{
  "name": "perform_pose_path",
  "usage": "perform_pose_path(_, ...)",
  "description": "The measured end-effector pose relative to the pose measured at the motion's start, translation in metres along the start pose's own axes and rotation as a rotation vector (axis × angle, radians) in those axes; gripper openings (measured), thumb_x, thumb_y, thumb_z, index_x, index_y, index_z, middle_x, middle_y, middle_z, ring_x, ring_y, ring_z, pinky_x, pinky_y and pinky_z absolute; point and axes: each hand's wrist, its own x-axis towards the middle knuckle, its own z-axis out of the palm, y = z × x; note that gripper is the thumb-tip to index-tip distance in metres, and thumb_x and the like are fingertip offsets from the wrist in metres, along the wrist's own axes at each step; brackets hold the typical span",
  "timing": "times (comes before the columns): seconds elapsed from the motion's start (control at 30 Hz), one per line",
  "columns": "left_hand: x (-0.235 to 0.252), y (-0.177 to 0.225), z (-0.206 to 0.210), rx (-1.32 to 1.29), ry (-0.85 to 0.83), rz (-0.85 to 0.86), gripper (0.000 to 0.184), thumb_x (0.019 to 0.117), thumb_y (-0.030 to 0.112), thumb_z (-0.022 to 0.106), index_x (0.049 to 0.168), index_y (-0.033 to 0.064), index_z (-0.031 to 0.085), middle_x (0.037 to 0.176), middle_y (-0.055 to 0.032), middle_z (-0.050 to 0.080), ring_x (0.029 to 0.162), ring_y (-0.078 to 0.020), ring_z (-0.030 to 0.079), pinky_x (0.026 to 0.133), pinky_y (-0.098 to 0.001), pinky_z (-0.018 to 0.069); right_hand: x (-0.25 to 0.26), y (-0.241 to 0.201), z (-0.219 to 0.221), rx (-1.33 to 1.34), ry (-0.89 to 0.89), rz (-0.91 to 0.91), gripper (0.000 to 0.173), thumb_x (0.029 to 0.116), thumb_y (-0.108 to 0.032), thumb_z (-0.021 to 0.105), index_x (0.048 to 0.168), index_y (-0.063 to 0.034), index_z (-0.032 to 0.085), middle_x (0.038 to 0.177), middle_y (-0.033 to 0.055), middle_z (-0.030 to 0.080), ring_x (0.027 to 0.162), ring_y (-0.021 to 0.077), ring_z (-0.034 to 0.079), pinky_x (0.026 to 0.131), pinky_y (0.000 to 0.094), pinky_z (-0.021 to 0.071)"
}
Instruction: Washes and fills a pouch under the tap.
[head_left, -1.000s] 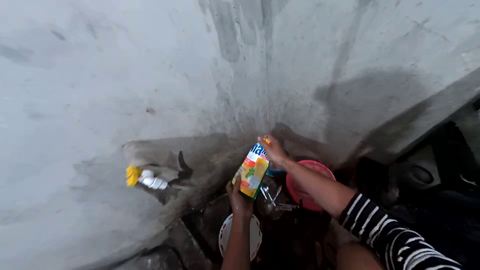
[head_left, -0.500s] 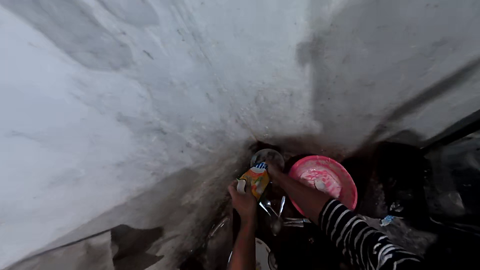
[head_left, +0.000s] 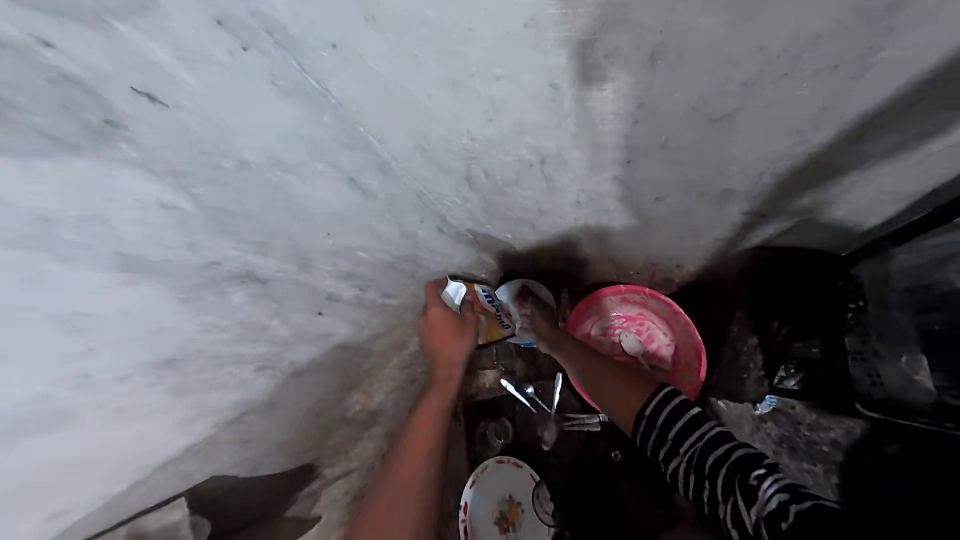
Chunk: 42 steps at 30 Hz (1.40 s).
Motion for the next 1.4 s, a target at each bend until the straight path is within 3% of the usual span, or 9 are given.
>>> perform_pose_path(0.33,-0.013,0.061,-0.108,0.144,0.062,0.201,0.055,0.0977,0.031,0.071,0.143,0.0137,0.046,0.101,-0.0256,0.068,0.080,-0.0462,0.068,0.066,-0.0676,0.0525,-0.031,-0.050,-0.004,-0.407,0.029,-0.073,0.055,0.1133,-0.040,0.031,0.129,-0.0011,0.066,0.132,0.0228,0.064,0.124,0.0365,0.060,0.102,0.0565,0.0490)
perform_pose_path(0.4,-0.010,0.047,-0.075,0.154,0.051,0.169,0.058,0.0984,0.027,0.068,0.148,0.0118,0.042,0.108,-0.0274,0.068,0.089,-0.0477,0.069,0.073,-0.0694,0.0543,-0.036,-0.048,0.002,-0.272,0.016,-0.036,0.061,0.1121,-0.047,0.028,0.135,-0.0026,0.064,0.138,0.0235,0.060,0.128,0.0381,0.057,0.103,0.0591,0.0484)
perform_pose_path(0.5,-0.010,0.016,-0.010,0.079,0.053,0.111,0.056,0.0952,0.014,0.069,0.147,0.0093,0.047,0.121,-0.0245,0.067,0.104,-0.0432,0.069,0.089,-0.0632,0.0556,-0.048,-0.036,0.011,0.073,-0.086,0.128,0.073,0.1071,-0.060,0.036,0.159,-0.0096,0.031,0.155,0.0249,0.043,0.134,0.0423,0.053,0.100,0.0625,0.0518)
perform_pose_path(0.6,-0.021,-0.004,0.018,0.025,0.101,0.088,0.052,0.0954,0.007,0.066,0.145,0.0033,0.049,0.122,-0.0235,0.067,0.107,-0.0396,0.069,0.094,-0.0580,0.0554,-0.081,-0.009,0.019,0.301,-0.197,0.201,0.073,0.1047,-0.059,0.047,0.149,-0.0009,0.042,0.135,0.0238,0.061,0.112,0.0327,0.070,0.088,0.0459,0.0623)
perform_pose_path(0.73,-0.024,-0.018,0.039,-0.159,0.136,-0.085,0.056,0.1018,0.025,0.063,0.148,0.0001,0.043,0.119,-0.0237,0.068,0.106,-0.0360,0.069,0.095,-0.0541,0.0550,-0.108,-0.002,0.034,0.420,-0.530,0.120,0.043,0.1087,-0.040,0.049,0.129,-0.0033,0.056,0.100,0.0086,0.069,0.087,0.0171,0.070,0.083,0.0358,0.0611)
perform_pose_path(0.93,-0.020,-0.035,0.029,-0.634,0.177,-0.318,0.059,0.1036,0.051,0.055,0.137,0.0022,0.055,0.110,-0.0172,0.069,0.096,-0.0238,0.070,0.085,-0.0455,0.0595,-0.124,-0.013,0.049,0.367,-0.534,0.191,0.056,0.1012,-0.033,0.067,0.146,-0.0066,0.046,0.134,0.0138,0.064,0.115,0.0270,0.068,0.094,0.0454,0.0605)
perform_pose_path(1.17,-0.015,-0.052,0.011,-0.543,0.116,-0.291,0.032,0.1073,0.028,0.055,0.104,-0.0002,0.069,0.088,-0.0116,0.070,0.078,-0.0184,0.070,0.072,-0.0393,0.0602,-0.126,-0.012,0.052,0.301,-0.419,0.190,0.050,0.0934,-0.011,0.075,0.136,-0.0019,0.052,0.120,0.0136,0.068,0.104,0.0224,0.071,0.089,0.0379,0.0609)
perform_pose_path(1.3,-0.019,-0.066,0.015,-0.643,0.111,-0.249,0.022,0.0995,0.015,0.068,0.113,-0.0027,0.067,0.094,-0.0143,0.074,0.079,-0.0209,0.074,0.071,-0.0397,0.0646,-0.121,-0.010,0.050,0.282,-0.370,0.165,0.044,0.0921,-0.011,0.077,0.129,-0.0010,0.055,0.107,0.0117,0.071,0.088,0.0178,0.071,0.077,0.0312,0.0611)
perform_pose_path(1.4,-0.030,-0.065,0.010,-0.654,-0.033,-0.247,0.063,0.0833,-0.005,0.078,0.139,-0.0019,0.048,0.110,-0.0182,0.071,0.087,-0.0236,0.075,0.074,-0.0391,0.0655,-0.121,-0.010,0.044,0.273,-0.423,0.188,0.045,0.0932,-0.013,0.076,0.131,-0.0042,0.053,0.106,0.0096,0.068,0.086,0.0170,0.068,0.077,0.0321,0.0597)
